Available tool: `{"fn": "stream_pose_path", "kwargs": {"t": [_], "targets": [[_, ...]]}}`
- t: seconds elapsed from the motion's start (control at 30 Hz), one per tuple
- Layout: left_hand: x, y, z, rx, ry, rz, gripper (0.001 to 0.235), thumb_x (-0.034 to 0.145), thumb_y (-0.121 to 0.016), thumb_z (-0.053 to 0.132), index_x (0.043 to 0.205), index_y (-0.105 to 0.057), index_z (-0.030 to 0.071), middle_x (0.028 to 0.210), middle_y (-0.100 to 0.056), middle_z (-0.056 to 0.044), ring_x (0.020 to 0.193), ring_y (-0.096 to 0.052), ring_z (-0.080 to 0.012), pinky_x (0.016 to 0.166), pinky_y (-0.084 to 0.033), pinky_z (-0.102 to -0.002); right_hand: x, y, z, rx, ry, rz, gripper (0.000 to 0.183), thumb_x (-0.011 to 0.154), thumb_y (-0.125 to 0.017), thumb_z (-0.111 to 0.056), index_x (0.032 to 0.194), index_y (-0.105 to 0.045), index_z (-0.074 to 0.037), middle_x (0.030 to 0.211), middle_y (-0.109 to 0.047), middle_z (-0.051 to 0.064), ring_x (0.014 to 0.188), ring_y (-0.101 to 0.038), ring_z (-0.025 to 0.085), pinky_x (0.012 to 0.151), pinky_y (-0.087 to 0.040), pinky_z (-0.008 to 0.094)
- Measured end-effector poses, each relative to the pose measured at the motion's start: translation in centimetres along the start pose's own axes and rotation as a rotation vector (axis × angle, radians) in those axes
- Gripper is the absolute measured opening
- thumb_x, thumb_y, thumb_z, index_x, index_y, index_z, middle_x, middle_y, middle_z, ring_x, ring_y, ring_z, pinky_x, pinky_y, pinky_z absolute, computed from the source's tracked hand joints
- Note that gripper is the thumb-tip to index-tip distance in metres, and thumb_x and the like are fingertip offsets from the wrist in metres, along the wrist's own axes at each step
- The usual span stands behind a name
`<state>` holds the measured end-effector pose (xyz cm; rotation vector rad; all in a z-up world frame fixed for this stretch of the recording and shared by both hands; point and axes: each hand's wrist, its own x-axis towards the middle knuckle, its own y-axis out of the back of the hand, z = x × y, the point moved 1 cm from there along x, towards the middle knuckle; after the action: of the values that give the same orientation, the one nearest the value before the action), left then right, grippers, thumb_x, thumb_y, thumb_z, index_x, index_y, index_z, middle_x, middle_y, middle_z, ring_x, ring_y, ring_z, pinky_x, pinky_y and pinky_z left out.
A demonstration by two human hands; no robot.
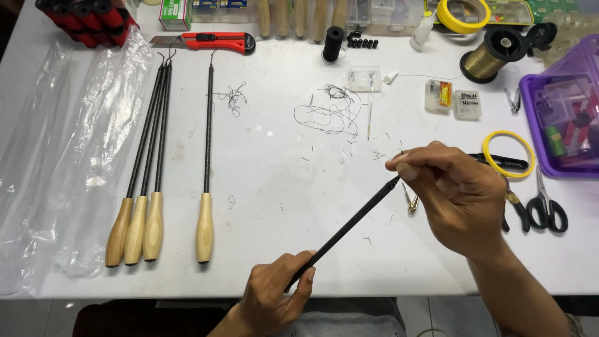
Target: The person selects a long tool with a wooden handle and a metal tip, then uses a thin needle-like tool to thread a small wire through the tip. They use pliers to bend and secure the wire, repeating the threading and bending steps to assemble the tool tip.
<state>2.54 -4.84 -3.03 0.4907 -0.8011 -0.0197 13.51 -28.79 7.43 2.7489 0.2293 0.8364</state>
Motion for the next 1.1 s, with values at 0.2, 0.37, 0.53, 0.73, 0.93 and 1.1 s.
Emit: {"fn": "stream_pose_path", "kwargs": {"t": [0.2,0.37,0.53,0.73,0.93,1.1], "targets": [[0.0,0.5,0.1,-0.030,0.018,-0.018,0.019,0.097,-0.061,0.002,0.113,-0.063,-0.010,0.084,-0.071,-0.009,0.053,-0.057,-0.0128,0.039,-0.041,-0.023,-0.2,0.3,0.4,-0.071,0.014,0.042,0.009,0.098,-0.064,0.010,0.106,-0.061,0.007,0.090,-0.070,0.019,0.084,-0.072,0.023,0.077,-0.059,0.026],[-1.2,2.6,0.4,-0.027,0.133,-0.156,0.020,0.100,-0.063,0.012,0.114,-0.066,-0.002,0.083,-0.072,-0.006,0.051,-0.056,-0.0115,0.041,-0.045,-0.023,-0.7,0.8,1.1,-0.062,-0.038,0.093,0.009,0.100,-0.064,0.008,0.107,-0.059,0.008,0.089,-0.067,0.020,0.086,-0.071,0.024,0.084,-0.059,0.028],[-5.5,7.3,0.8,-0.028,0.420,-0.275,0.024,0.095,-0.068,0.025,0.107,-0.074,0.005,0.086,-0.082,-0.003,0.061,-0.075,-0.0110,0.053,-0.060,-0.023,-1.8,1.3,1.9,-0.044,-0.032,0.149,0.009,0.103,-0.064,0.010,0.109,-0.057,0.009,0.093,-0.063,0.021,0.086,-0.070,0.027,0.084,-0.060,0.030],[-16.6,11.8,-2.0,0.124,0.939,-0.493,0.020,0.082,-0.076,0.042,0.095,-0.084,0.029,0.086,-0.085,0.016,0.072,-0.080,-0.0022,0.069,-0.059,-0.019,-2.3,1.0,1.6,-0.032,0.066,0.139,0.010,0.103,-0.063,0.008,0.108,-0.054,0.007,0.095,-0.063,0.021,0.085,-0.068,0.029,0.081,-0.061,0.033],[-27.1,13.7,-6.4,0.047,1.549,-0.694,0.015,0.078,-0.088,0.036,0.091,-0.089,0.027,0.085,-0.082,0.014,0.077,-0.075,-0.0004,0.075,-0.054,-0.016,-2.4,-0.4,0.6,-0.035,0.133,0.068,0.009,0.101,-0.063,0.008,0.107,-0.057,0.007,0.092,-0.067,0.019,0.082,-0.069,0.026,0.075,-0.059,0.030],[-36.1,13.8,-10.4,-0.250,1.751,-0.521,0.015,0.080,-0.094,0.013,0.092,-0.089,0.006,0.085,-0.089,-0.004,0.085,-0.083,-0.0099,0.085,-0.059,-0.020,-2.2,-1.2,0.3,-0.047,0.179,0.031,0.005,0.101,-0.061,0.004,0.106,-0.060,0.005,0.089,-0.070,0.017,0.073,-0.066,0.021,0.060,-0.050,0.024]]}}
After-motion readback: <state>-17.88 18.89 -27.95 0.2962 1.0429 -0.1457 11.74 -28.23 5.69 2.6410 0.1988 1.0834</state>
